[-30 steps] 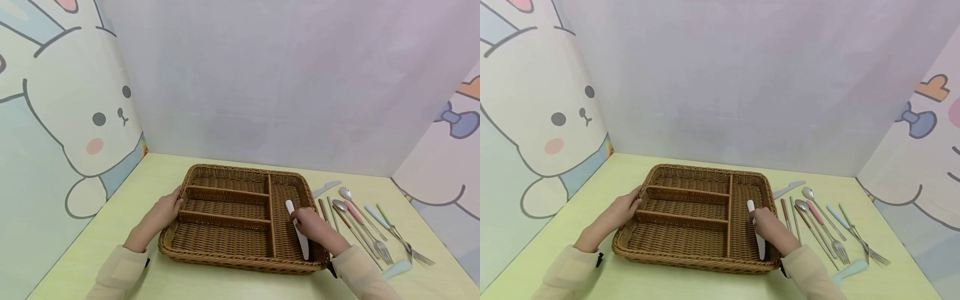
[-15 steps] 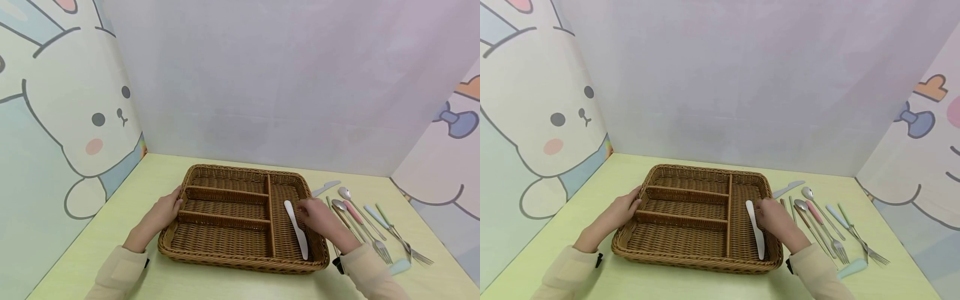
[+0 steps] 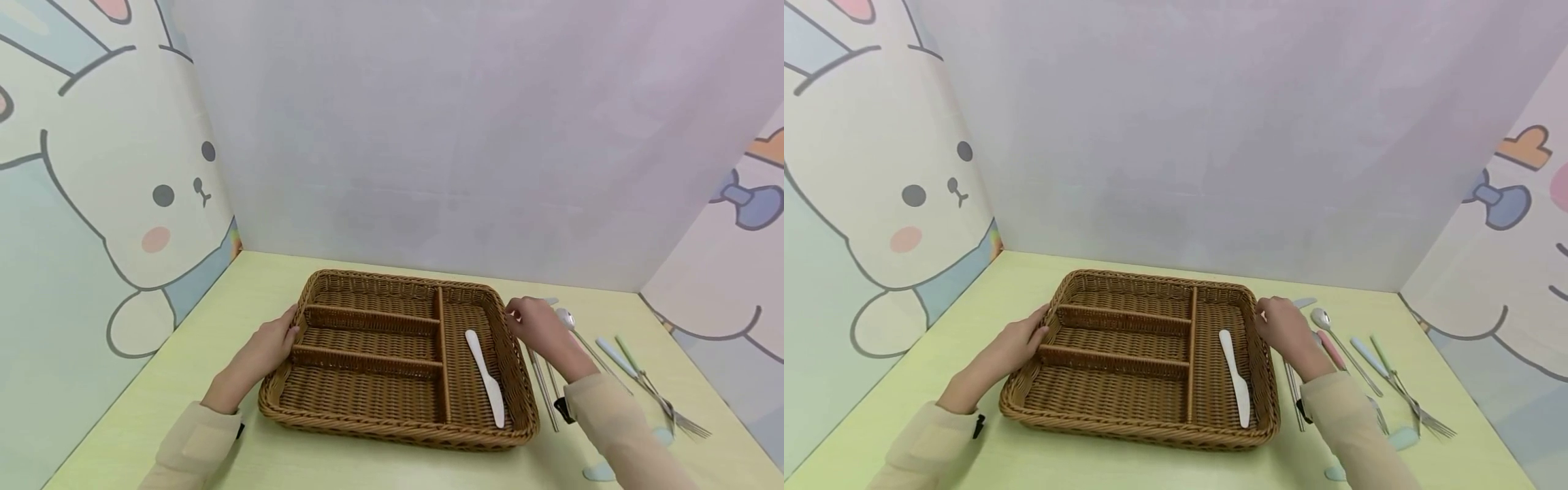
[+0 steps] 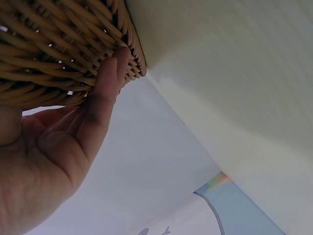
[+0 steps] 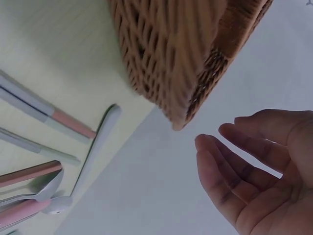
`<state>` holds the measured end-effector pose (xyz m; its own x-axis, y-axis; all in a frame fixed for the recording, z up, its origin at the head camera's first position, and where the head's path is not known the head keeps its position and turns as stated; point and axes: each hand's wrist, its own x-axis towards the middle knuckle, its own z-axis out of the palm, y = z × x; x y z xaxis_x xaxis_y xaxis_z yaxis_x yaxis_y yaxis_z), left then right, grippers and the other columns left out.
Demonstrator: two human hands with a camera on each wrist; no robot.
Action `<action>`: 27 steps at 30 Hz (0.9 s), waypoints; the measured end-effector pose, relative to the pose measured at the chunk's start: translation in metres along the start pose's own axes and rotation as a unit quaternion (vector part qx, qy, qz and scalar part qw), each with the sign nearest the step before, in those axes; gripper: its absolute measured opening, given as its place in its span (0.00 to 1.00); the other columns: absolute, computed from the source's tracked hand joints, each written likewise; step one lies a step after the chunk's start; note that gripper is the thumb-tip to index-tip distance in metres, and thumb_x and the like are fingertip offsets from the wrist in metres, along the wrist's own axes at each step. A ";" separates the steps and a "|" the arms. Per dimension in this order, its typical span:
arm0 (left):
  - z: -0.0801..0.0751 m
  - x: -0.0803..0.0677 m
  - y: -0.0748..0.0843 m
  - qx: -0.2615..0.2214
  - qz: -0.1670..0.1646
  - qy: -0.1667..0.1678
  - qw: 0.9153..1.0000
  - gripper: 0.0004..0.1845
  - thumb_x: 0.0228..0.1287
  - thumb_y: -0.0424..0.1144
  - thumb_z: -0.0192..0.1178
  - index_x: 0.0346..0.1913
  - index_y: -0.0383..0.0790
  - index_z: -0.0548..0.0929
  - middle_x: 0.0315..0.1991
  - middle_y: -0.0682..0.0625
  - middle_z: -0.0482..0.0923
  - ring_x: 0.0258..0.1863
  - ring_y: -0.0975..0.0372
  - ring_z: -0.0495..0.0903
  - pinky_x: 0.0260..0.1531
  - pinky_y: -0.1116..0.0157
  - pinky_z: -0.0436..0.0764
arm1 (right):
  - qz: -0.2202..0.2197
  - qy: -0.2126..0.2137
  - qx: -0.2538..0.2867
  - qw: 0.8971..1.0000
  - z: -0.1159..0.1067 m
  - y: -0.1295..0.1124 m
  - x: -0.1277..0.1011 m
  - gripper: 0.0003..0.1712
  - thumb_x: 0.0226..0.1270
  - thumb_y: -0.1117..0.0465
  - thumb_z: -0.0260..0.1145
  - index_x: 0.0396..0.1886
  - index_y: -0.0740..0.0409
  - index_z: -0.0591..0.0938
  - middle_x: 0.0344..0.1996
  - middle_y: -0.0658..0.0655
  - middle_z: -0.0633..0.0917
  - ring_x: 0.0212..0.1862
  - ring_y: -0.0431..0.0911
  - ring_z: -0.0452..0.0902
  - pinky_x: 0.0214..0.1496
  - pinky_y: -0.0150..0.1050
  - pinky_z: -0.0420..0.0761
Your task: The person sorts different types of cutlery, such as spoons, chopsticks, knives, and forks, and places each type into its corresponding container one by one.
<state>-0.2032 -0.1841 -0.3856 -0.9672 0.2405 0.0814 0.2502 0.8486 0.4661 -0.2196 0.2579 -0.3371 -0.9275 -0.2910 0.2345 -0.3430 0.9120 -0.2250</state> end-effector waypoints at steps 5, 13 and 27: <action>0.000 0.001 0.000 0.003 -0.001 0.002 1.000 0.28 0.70 0.33 0.45 0.67 0.23 0.52 0.13 0.50 0.64 0.09 0.65 0.58 0.12 0.68 0.63 | 0.017 0.006 -0.017 1.000 0.006 0.016 0.011 0.10 0.57 0.73 0.56 0.35 0.72 0.81 0.30 0.68 0.82 0.28 0.55 0.79 0.28 0.44 0.77; 0.000 0.000 0.001 -0.003 -0.007 -0.001 1.000 0.27 0.70 0.33 0.44 0.67 0.23 0.52 0.15 0.50 0.65 0.10 0.64 0.59 0.14 0.68 0.63 | 0.073 -0.041 -0.015 0.996 0.015 0.033 0.021 0.13 0.57 0.72 0.53 0.39 0.74 0.80 0.36 0.72 0.81 0.24 0.50 0.76 0.23 0.41 0.73; 0.002 0.000 0.000 -0.004 -0.003 0.004 1.000 0.28 0.70 0.33 0.44 0.67 0.24 0.53 0.13 0.51 0.64 0.09 0.65 0.58 0.12 0.68 0.63 | 0.104 -0.091 -0.042 0.990 0.039 0.059 0.032 0.13 0.59 0.68 0.56 0.41 0.72 0.79 0.38 0.73 0.80 0.32 0.59 0.77 0.28 0.48 0.75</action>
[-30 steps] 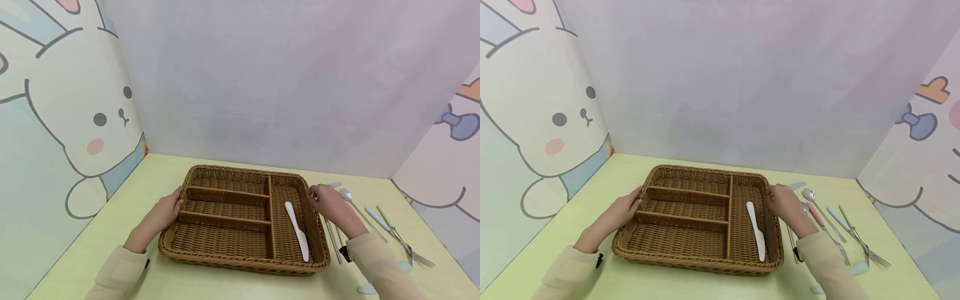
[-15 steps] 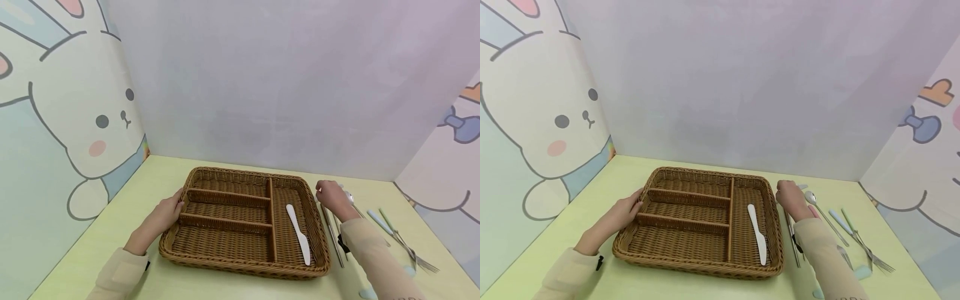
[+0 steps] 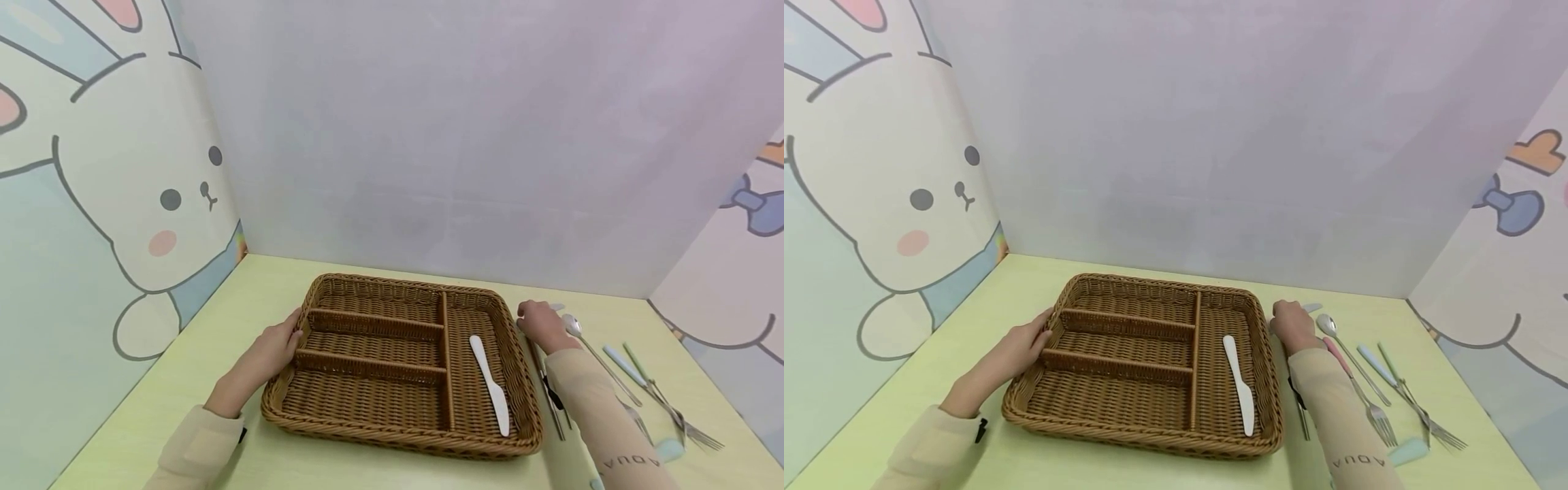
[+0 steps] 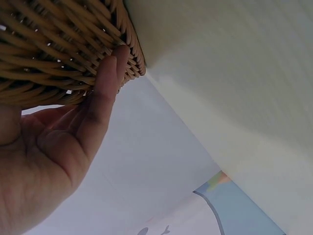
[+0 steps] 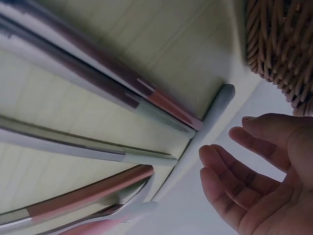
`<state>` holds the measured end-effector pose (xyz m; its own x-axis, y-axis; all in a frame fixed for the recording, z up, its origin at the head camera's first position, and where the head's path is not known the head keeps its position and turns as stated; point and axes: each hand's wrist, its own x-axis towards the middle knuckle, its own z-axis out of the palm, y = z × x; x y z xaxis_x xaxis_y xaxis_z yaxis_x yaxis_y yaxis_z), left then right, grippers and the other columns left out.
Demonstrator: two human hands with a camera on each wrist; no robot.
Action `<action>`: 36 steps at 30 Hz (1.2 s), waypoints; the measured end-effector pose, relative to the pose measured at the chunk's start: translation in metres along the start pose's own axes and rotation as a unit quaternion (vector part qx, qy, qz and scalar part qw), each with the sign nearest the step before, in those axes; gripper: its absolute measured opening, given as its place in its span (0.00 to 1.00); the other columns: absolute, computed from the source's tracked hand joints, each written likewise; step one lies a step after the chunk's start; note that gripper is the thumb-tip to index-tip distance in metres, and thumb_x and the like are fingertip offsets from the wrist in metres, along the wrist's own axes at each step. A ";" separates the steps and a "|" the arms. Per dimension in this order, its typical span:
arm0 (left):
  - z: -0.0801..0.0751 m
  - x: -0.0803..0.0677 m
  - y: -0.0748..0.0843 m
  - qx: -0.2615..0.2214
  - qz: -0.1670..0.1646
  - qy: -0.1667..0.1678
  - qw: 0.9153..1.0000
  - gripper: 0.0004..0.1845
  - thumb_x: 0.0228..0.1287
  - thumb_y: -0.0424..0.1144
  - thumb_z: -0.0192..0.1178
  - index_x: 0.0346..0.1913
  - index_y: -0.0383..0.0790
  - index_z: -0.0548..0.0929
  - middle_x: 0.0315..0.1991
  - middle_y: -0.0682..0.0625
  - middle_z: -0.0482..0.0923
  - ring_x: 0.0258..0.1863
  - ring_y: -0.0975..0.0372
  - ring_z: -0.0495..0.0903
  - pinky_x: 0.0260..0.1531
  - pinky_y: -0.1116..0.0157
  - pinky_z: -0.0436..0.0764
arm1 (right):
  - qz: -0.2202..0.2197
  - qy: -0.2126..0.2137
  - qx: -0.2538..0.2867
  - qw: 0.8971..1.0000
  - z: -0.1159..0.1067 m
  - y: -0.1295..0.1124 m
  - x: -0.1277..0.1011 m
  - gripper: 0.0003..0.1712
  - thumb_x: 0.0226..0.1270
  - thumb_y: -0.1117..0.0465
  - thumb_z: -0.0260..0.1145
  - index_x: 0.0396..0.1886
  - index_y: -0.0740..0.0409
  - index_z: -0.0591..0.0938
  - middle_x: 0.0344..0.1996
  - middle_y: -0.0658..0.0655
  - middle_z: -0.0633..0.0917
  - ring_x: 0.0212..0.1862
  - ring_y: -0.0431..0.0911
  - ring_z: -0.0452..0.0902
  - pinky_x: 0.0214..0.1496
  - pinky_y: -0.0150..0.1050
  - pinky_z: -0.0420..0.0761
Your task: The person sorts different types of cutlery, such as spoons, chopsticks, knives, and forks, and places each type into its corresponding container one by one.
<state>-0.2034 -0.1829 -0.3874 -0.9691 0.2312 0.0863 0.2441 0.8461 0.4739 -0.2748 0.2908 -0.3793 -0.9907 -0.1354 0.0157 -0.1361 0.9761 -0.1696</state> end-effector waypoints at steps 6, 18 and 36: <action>0.002 0.000 -0.002 0.008 0.010 0.010 1.000 0.27 0.70 0.33 0.45 0.67 0.23 0.54 0.12 0.51 0.63 0.09 0.65 0.58 0.12 0.69 0.62 | 0.002 -0.007 -0.003 1.000 0.004 0.001 0.001 0.15 0.61 0.66 0.55 0.43 0.71 0.80 0.40 0.73 0.80 0.37 0.63 0.78 0.32 0.52 0.77; 0.003 0.001 -0.004 0.003 0.004 0.007 1.000 0.28 0.70 0.34 0.44 0.68 0.24 0.53 0.12 0.51 0.63 0.09 0.65 0.58 0.12 0.68 0.63 | 0.025 -0.037 0.002 0.999 0.016 0.009 0.010 0.14 0.66 0.64 0.52 0.21 0.62 0.76 0.20 0.60 0.78 0.21 0.48 0.69 0.22 0.40 0.67; 0.002 0.001 -0.003 -0.005 -0.002 0.002 1.000 0.28 0.70 0.34 0.44 0.68 0.24 0.53 0.12 0.51 0.63 0.08 0.65 0.57 0.12 0.68 0.63 | 0.037 -0.045 -0.027 0.998 0.015 0.002 0.007 0.10 0.63 0.72 0.43 0.26 0.66 0.71 0.27 0.71 0.78 0.30 0.63 0.76 0.33 0.60 0.72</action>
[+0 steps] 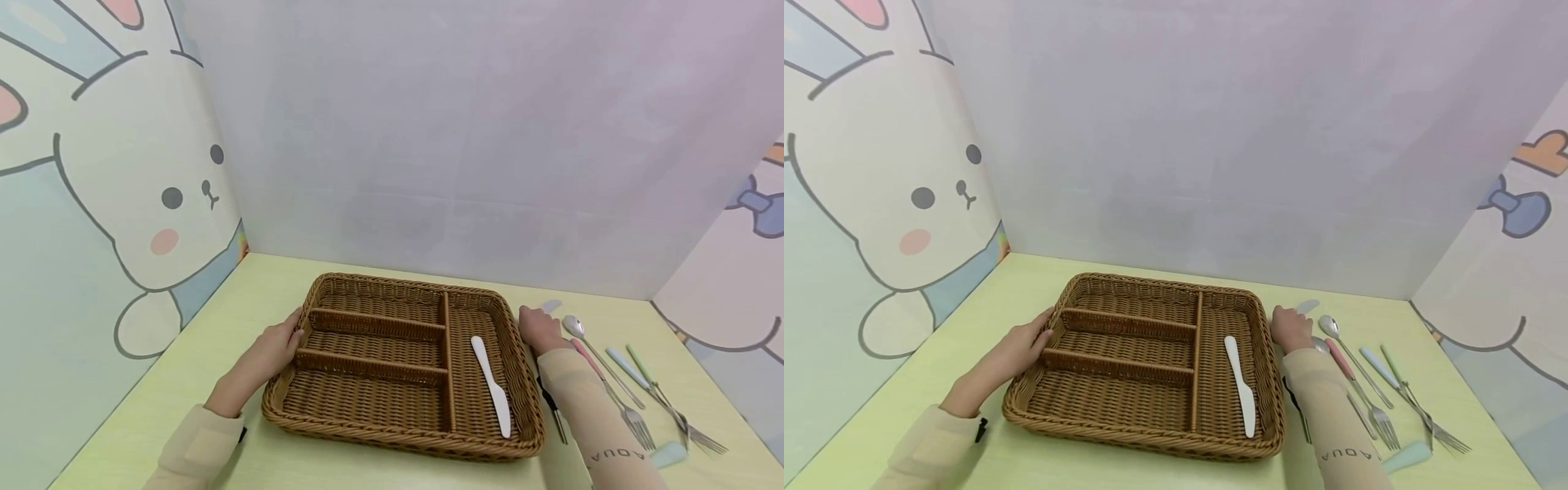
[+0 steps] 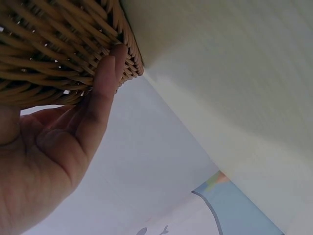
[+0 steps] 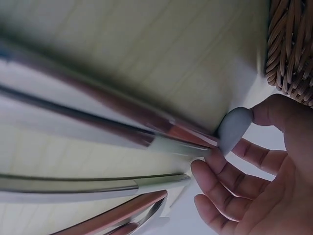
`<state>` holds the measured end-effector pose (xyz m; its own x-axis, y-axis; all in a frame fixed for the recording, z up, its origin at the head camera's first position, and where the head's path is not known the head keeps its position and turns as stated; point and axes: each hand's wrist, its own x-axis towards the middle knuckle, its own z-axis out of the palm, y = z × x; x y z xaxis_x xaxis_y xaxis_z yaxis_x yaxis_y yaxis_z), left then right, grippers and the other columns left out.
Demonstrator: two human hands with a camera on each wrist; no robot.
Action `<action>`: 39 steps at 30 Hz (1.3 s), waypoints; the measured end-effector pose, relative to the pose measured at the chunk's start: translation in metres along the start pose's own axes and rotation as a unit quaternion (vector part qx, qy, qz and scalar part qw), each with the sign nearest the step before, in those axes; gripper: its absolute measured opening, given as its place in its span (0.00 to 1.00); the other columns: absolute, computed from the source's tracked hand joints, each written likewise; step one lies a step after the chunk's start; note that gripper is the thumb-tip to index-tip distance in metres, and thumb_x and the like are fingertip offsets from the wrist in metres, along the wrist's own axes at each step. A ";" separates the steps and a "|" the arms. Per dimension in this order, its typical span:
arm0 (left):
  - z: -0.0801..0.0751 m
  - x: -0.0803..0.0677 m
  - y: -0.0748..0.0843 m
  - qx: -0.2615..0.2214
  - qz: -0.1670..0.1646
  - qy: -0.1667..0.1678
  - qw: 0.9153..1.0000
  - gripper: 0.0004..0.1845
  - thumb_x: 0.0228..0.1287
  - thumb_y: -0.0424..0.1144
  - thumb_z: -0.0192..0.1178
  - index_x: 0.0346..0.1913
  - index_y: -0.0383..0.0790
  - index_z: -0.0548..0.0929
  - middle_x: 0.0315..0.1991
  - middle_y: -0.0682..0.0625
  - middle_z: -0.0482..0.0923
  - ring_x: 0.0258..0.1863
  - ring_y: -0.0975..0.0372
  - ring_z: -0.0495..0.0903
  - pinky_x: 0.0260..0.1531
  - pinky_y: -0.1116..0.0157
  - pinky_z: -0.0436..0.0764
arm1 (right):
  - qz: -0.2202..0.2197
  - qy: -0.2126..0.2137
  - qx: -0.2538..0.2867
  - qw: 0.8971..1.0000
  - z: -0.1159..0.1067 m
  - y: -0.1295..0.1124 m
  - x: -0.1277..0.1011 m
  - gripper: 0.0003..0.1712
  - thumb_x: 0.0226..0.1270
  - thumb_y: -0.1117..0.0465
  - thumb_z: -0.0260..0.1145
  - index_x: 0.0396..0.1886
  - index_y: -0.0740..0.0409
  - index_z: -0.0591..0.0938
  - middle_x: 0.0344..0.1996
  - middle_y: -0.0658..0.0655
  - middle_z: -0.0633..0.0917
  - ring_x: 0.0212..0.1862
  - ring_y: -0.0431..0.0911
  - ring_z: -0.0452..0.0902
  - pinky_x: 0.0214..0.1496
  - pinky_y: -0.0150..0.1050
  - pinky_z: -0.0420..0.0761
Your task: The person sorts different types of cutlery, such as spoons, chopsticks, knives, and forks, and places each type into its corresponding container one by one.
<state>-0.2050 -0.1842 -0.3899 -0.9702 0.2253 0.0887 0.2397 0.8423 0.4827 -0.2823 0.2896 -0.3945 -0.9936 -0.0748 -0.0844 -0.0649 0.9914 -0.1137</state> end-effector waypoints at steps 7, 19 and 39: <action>-0.001 0.000 0.001 -0.001 0.003 0.001 1.000 0.28 0.70 0.34 0.44 0.67 0.23 0.53 0.12 0.51 0.63 0.08 0.65 0.57 0.11 0.68 0.63 | 0.016 0.013 0.020 1.000 -0.001 -0.001 0.001 0.14 0.64 0.63 0.49 0.19 0.64 0.73 0.28 0.71 0.80 0.26 0.59 0.76 0.29 0.57 0.73; 0.000 0.000 0.000 0.005 0.012 0.001 1.000 0.27 0.70 0.33 0.45 0.66 0.22 0.53 0.14 0.51 0.65 0.09 0.65 0.60 0.13 0.68 0.63 | 0.060 0.067 0.062 0.994 -0.001 0.002 0.000 0.10 0.54 0.68 0.51 0.15 0.63 0.68 0.18 0.65 0.74 0.19 0.52 0.68 0.19 0.42 0.66; 0.000 0.000 -0.003 -0.001 0.017 0.002 1.000 0.27 0.70 0.34 0.44 0.67 0.22 0.53 0.12 0.51 0.64 0.08 0.65 0.59 0.11 0.68 0.63 | 0.047 0.177 0.120 0.976 -0.009 0.002 -0.008 0.10 0.50 0.74 0.48 0.15 0.72 0.74 0.15 0.69 0.75 0.16 0.52 0.68 0.16 0.43 0.67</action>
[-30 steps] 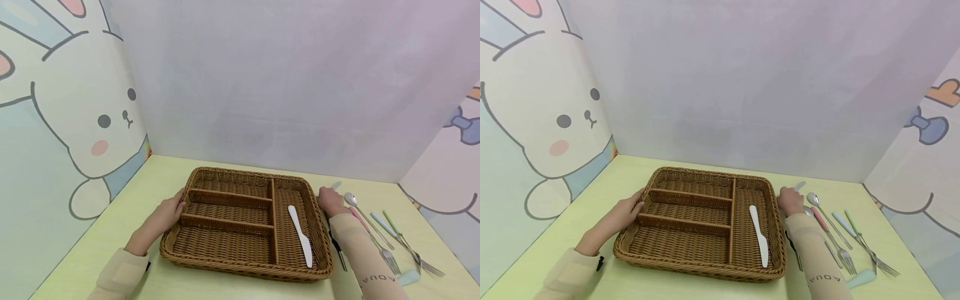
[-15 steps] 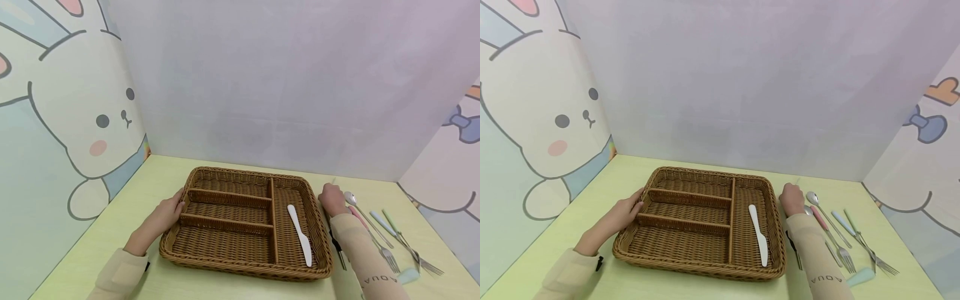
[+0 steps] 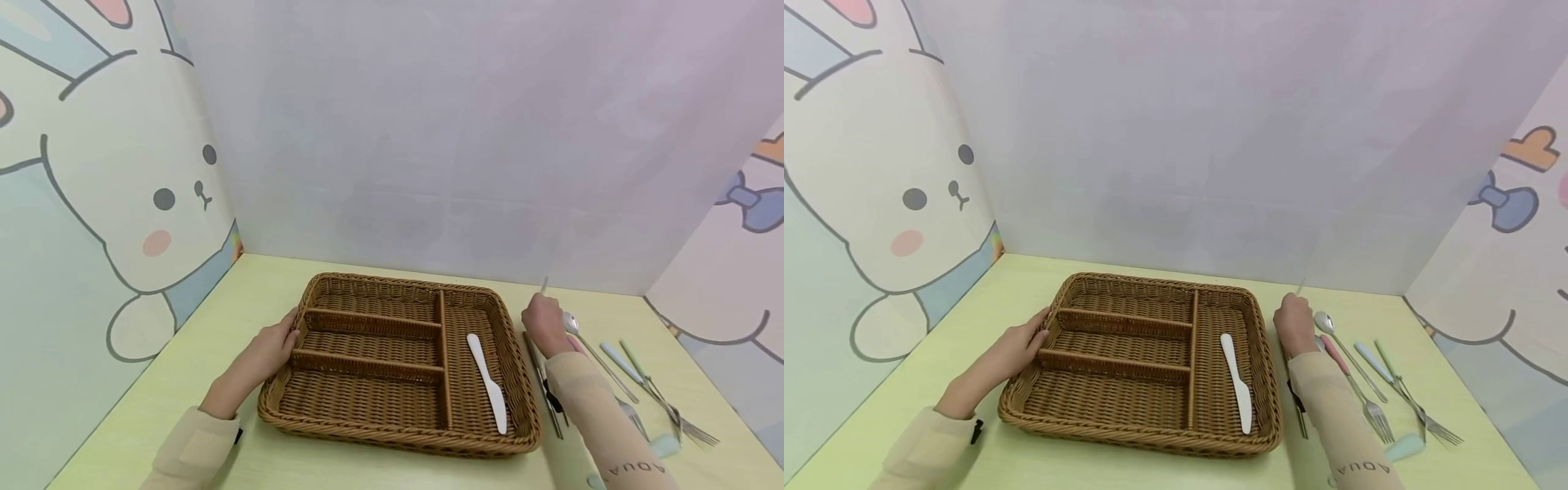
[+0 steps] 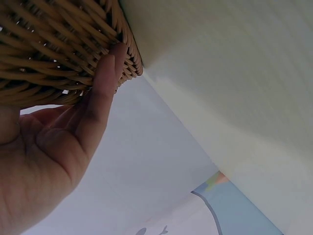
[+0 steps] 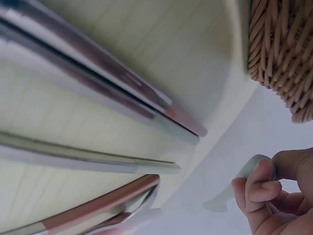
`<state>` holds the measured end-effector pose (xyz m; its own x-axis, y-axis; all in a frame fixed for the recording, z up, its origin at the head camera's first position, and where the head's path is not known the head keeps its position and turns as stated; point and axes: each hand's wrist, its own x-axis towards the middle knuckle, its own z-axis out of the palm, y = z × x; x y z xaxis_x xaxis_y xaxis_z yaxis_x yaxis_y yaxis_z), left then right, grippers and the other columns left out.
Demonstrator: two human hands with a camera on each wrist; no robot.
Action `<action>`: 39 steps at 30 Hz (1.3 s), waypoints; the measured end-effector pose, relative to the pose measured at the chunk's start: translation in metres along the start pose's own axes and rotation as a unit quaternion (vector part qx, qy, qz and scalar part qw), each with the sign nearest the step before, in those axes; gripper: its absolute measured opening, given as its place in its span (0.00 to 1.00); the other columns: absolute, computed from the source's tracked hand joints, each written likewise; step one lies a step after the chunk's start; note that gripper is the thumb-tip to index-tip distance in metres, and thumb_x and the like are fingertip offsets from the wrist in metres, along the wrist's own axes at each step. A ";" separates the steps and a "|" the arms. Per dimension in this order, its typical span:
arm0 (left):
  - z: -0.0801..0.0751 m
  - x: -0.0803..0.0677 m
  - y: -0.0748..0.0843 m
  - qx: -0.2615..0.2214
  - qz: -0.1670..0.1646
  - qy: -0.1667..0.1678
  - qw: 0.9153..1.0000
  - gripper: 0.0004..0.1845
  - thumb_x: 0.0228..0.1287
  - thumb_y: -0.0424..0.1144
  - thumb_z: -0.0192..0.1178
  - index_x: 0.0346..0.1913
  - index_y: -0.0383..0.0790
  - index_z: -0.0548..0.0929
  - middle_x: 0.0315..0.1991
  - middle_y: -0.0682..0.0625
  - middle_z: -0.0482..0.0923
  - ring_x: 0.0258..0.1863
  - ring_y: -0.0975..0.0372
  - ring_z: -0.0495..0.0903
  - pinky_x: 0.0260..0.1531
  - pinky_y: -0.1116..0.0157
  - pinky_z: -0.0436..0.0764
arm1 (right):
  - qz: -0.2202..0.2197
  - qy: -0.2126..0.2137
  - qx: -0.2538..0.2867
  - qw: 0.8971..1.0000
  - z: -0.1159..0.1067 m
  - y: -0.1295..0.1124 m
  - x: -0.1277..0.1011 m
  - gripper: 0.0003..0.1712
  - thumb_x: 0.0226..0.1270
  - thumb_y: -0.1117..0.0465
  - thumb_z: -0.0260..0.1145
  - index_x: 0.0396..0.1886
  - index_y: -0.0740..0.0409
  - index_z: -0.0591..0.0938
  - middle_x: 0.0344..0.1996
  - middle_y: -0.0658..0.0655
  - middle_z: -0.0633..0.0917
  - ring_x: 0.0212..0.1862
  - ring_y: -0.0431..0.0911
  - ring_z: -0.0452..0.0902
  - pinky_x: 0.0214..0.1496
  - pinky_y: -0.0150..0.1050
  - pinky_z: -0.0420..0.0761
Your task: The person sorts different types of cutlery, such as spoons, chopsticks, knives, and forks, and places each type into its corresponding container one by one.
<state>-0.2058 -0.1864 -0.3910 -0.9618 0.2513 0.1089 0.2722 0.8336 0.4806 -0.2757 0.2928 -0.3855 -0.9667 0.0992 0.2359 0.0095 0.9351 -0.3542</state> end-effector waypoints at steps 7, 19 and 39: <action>0.000 0.000 -0.001 0.002 0.007 0.002 1.000 0.27 0.70 0.33 0.44 0.66 0.21 0.53 0.11 0.51 0.64 0.07 0.66 0.58 0.11 0.69 0.63 | -0.022 0.025 0.002 0.999 -0.010 -0.009 -0.008 0.10 0.51 0.74 0.49 0.14 0.67 0.73 0.16 0.67 0.77 0.17 0.51 0.69 0.17 0.42 0.67; 0.000 0.000 -0.001 -0.003 0.002 -0.005 1.000 0.28 0.70 0.33 0.43 0.67 0.22 0.52 0.12 0.51 0.63 0.07 0.65 0.57 0.11 0.68 0.63 | -0.079 0.055 0.021 0.995 -0.024 -0.032 -0.038 0.07 0.56 0.73 0.51 0.25 0.70 0.76 0.22 0.66 0.76 0.23 0.53 0.72 0.22 0.44 0.72; -0.002 -0.001 0.001 0.005 0.003 -0.005 1.000 0.27 0.70 0.33 0.44 0.66 0.21 0.52 0.14 0.50 0.65 0.09 0.64 0.60 0.15 0.67 0.64 | -0.171 0.076 -0.002 0.982 -0.019 -0.063 -0.086 0.05 0.56 0.73 0.56 0.24 0.64 0.76 0.20 0.57 0.75 0.20 0.43 0.67 0.21 0.37 0.68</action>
<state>-0.2048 -0.1867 -0.3883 -0.9599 0.2609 0.1022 0.2777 0.8370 0.4716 -0.1887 0.2321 -0.3668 -0.8643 -0.1722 0.4725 -0.3079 0.9241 -0.2264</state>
